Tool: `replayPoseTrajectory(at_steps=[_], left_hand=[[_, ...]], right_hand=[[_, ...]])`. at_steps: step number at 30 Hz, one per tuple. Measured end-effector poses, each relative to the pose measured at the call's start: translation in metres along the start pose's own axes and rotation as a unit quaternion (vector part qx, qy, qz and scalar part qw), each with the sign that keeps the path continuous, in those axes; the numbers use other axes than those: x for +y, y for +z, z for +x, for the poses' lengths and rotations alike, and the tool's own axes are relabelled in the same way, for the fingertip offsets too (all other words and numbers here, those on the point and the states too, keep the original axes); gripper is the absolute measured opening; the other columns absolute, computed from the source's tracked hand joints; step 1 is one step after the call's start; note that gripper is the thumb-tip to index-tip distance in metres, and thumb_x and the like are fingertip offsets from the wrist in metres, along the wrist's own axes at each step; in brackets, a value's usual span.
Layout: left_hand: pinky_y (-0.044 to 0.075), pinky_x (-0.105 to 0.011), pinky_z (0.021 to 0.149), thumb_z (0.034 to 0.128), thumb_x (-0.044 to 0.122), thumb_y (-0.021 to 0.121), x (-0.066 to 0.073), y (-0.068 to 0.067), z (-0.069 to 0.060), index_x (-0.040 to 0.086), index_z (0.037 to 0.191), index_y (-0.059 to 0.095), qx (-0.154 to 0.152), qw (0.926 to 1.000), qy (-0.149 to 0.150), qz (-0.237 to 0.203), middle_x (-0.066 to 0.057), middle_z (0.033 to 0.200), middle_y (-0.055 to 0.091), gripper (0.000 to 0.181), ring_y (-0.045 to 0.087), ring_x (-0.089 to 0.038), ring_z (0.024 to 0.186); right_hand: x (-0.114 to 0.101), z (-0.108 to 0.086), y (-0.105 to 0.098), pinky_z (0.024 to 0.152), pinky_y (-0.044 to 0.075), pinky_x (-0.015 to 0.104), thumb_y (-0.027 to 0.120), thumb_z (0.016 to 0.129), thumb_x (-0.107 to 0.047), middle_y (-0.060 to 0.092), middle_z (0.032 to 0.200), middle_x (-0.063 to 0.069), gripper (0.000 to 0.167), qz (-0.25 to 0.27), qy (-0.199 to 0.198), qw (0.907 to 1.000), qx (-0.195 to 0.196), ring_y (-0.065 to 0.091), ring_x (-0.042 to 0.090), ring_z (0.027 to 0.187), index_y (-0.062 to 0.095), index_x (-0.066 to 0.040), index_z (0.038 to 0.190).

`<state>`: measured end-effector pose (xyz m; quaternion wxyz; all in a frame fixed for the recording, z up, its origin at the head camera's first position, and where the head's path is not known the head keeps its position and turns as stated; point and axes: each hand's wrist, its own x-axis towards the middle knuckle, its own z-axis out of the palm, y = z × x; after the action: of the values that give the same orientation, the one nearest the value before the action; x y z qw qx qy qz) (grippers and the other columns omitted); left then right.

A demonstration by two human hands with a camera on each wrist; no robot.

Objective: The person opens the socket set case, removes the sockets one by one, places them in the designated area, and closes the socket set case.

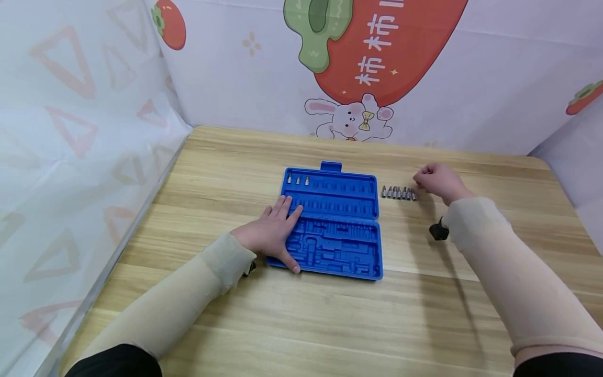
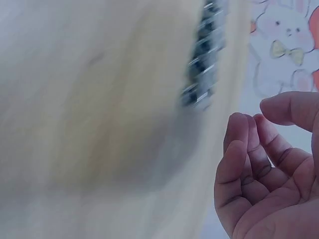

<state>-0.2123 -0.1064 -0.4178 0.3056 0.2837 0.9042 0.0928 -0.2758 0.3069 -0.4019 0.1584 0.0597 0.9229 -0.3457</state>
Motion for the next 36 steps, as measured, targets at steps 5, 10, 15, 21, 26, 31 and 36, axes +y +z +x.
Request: replayPoseTrajectory(at_steps=[5, 10, 15, 21, 26, 31, 36], left_hand=[[-0.004, -0.054, 0.123, 0.0675, 0.072, 0.085, -0.001, 0.001, -0.002, 0.009, 0.166, -0.003, -0.004, 1.0000, -0.003, 0.000, -0.020, 0.169, -0.018, 0.147, -0.022, -0.035, 0.153], [-0.003, -0.054, 0.123, 0.0681, 0.072, 0.085, -0.002, 0.003, -0.003, 0.009, 0.166, -0.003, -0.003, 1.0000, 0.001, 0.001, -0.020, 0.169, -0.019, 0.146, -0.022, -0.035, 0.153], [-0.003, -0.054, 0.123, 0.0677, 0.072, 0.085, -0.002, 0.003, -0.003, 0.009, 0.166, -0.003, 0.003, 1.0000, 0.000, 0.000, -0.020, 0.169, -0.019, 0.146, -0.022, -0.035, 0.154], [-0.002, -0.054, 0.123, 0.0676, 0.073, 0.084, -0.002, 0.001, -0.002, 0.009, 0.166, -0.001, 0.006, 1.0000, 0.003, 0.004, -0.020, 0.169, -0.017, 0.146, -0.021, -0.035, 0.154], [-0.002, -0.054, 0.123, 0.0676, 0.074, 0.084, -0.003, 0.001, 0.000, 0.008, 0.166, 0.000, 0.006, 0.9999, 0.004, 0.011, -0.020, 0.169, -0.017, 0.145, -0.020, -0.035, 0.154], [-0.001, -0.053, 0.124, 0.0673, 0.074, 0.084, -0.001, 0.001, 0.001, 0.009, 0.167, 0.000, 0.002, 0.9999, 0.000, 0.013, -0.020, 0.169, -0.017, 0.146, -0.020, -0.035, 0.154], [-0.001, -0.053, 0.124, 0.0671, 0.075, 0.084, 0.000, 0.000, 0.000, 0.009, 0.167, -0.001, 0.001, 0.9999, -0.002, 0.012, -0.020, 0.169, -0.018, 0.146, -0.020, -0.035, 0.154]], right_hand=[[-0.045, 0.009, 0.015, 0.103, 0.049, 0.052, 0.049, 0.106, -0.019, 0.061, 0.125, 0.030, 0.039, 0.054, -0.006, 0.9979, -0.035, 0.060, 0.043, 0.116, 0.054, 0.013, 0.128], [-0.102, 0.018, 0.046, 0.106, 0.047, 0.050, 0.053, 0.107, -0.018, 0.061, 0.131, 0.028, 0.036, 0.077, -0.013, 0.9955, -0.054, 0.060, 0.040, 0.122, 0.058, 0.009, 0.131], [-0.151, 0.024, 0.080, 0.095, 0.051, 0.042, 0.059, 0.104, -0.020, 0.067, 0.111, 0.017, 0.026, 0.031, -0.067, 0.9958, -0.054, 0.062, 0.032, 0.104, 0.068, 0.001, 0.115], [-0.173, 0.035, 0.118, 0.072, 0.045, 0.032, 0.061, 0.101, -0.022, 0.067, 0.084, 0.007, 0.022, -0.035, -0.092, 0.9942, -0.042, 0.057, 0.023, 0.080, 0.073, -0.004, 0.096], [-0.178, 0.043, 0.141, 0.063, 0.042, 0.029, 0.064, 0.100, -0.022, 0.055, 0.065, 0.000, 0.028, -0.052, -0.073, 0.9955, -0.029, 0.053, 0.017, 0.065, 0.064, -0.009, 0.075], [-0.179, 0.048, 0.155, 0.064, 0.045, 0.031, 0.068, 0.099, -0.022, 0.049, 0.061, -0.001, 0.035, -0.041, -0.053, 0.9977, -0.009, 0.054, 0.018, 0.062, 0.056, -0.011, 0.068], [-0.180, 0.047, 0.160, 0.068, 0.048, 0.033, 0.069, 0.099, -0.023, 0.053, 0.066, 0.001, 0.031, -0.016, -0.026, 0.9994, 0.016, 0.057, 0.020, 0.068, 0.060, -0.010, 0.073]])
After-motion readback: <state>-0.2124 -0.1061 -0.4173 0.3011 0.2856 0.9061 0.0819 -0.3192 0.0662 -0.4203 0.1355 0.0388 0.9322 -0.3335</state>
